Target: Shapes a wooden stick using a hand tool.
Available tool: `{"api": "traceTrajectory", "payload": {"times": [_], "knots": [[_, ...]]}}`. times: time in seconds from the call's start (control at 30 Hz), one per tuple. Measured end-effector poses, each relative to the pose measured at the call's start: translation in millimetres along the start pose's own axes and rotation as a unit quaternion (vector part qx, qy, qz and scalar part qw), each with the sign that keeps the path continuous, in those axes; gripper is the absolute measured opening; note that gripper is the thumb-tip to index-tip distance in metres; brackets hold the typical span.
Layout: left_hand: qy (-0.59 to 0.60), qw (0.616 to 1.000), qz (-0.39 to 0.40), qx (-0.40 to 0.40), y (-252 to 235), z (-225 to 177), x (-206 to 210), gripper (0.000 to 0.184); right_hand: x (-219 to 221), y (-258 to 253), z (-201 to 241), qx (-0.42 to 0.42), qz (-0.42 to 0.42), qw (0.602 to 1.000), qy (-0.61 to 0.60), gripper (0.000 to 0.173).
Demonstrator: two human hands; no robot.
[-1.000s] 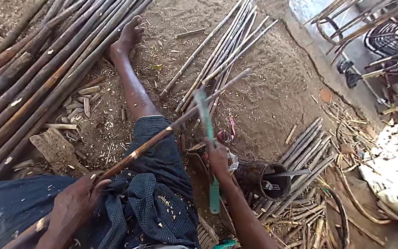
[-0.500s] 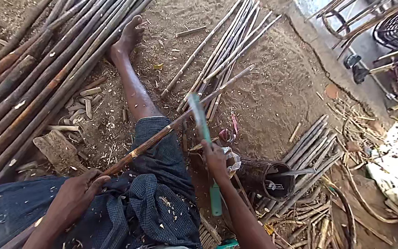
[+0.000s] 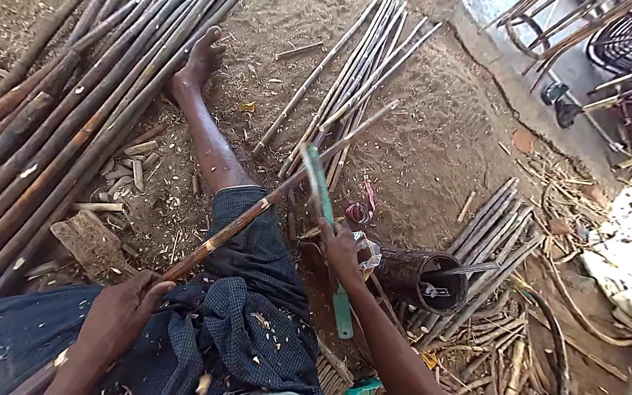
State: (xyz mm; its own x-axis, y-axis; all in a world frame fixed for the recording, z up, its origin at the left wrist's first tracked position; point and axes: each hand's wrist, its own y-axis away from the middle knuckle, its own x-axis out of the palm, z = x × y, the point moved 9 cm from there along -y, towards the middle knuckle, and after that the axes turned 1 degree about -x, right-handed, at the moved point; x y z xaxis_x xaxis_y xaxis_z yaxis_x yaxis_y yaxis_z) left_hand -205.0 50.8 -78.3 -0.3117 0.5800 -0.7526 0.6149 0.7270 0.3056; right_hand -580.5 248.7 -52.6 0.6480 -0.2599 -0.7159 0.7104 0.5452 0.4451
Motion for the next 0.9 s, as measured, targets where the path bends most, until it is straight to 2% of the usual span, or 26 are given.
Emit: {"api": "traceTrajectory", "payload": {"times": [0.03,0.1,0.13,0.17,0.27,0.3,0.4,0.43,0.53,0.57,0.67,0.7,0.77,0.83,0.87,0.9], "knots": [[-0.020,1.000,-0.020,0.000,3,-5,-2,0.059,1,3,7,-0.014,0.009,1.000,0.011,0.062],[-0.048,0.997,-0.055,0.010,10,-13,-8,0.069,27,25,34,-0.100,0.116,0.982,0.114,0.052],[-0.055,0.996,-0.071,0.020,13,-16,-9,0.073,35,30,39,-0.114,0.152,0.970,0.155,0.050],[-0.053,0.995,-0.081,0.026,12,-18,-10,0.076,30,22,40,-0.102,0.148,0.973,0.147,0.050],[-0.045,0.991,-0.119,0.034,16,-20,-10,0.077,-7,-24,18,-0.026,0.016,0.998,0.055,0.058],[-0.049,0.989,-0.134,0.032,18,-21,-11,0.076,-7,-20,24,-0.027,0.017,0.998,0.051,0.057],[-0.047,0.990,-0.132,0.028,26,-13,-13,0.077,14,2,38,-0.052,0.109,0.988,0.092,0.050],[-0.046,0.989,-0.136,0.042,25,-13,-15,0.076,5,-6,30,-0.042,0.103,0.991,0.080,0.050],[-0.043,0.985,-0.161,0.046,22,-18,-16,0.072,-20,-35,-2,-0.011,0.007,1.000,-0.018,0.057],[-0.041,0.984,-0.167,0.035,23,-19,-15,0.071,-13,-24,1,-0.018,0.017,1.000,-0.010,0.059],[-0.039,0.984,-0.174,0.029,23,-21,-15,0.067,41,38,32,-0.115,0.174,0.970,0.127,0.051],[-0.041,0.985,-0.167,0.032,21,-21,-15,0.067,44,42,33,-0.122,0.179,0.967,0.134,0.051],[-0.046,0.986,-0.156,0.034,19,-21,-16,0.069,15,14,17,-0.069,0.091,0.993,0.026,0.054],[-0.038,0.989,-0.145,0.021,19,-16,-21,0.065,-1,-22,-8,-0.008,-0.028,0.997,-0.068,0.058],[-0.033,0.989,-0.143,0.018,18,-15,-22,0.063,2,-23,-11,-0.007,-0.042,0.997,-0.069,0.059],[-0.028,0.989,-0.142,0.020,15,-15,-22,0.062,12,-11,-5,-0.032,-0.012,0.999,-0.031,0.059]]}}
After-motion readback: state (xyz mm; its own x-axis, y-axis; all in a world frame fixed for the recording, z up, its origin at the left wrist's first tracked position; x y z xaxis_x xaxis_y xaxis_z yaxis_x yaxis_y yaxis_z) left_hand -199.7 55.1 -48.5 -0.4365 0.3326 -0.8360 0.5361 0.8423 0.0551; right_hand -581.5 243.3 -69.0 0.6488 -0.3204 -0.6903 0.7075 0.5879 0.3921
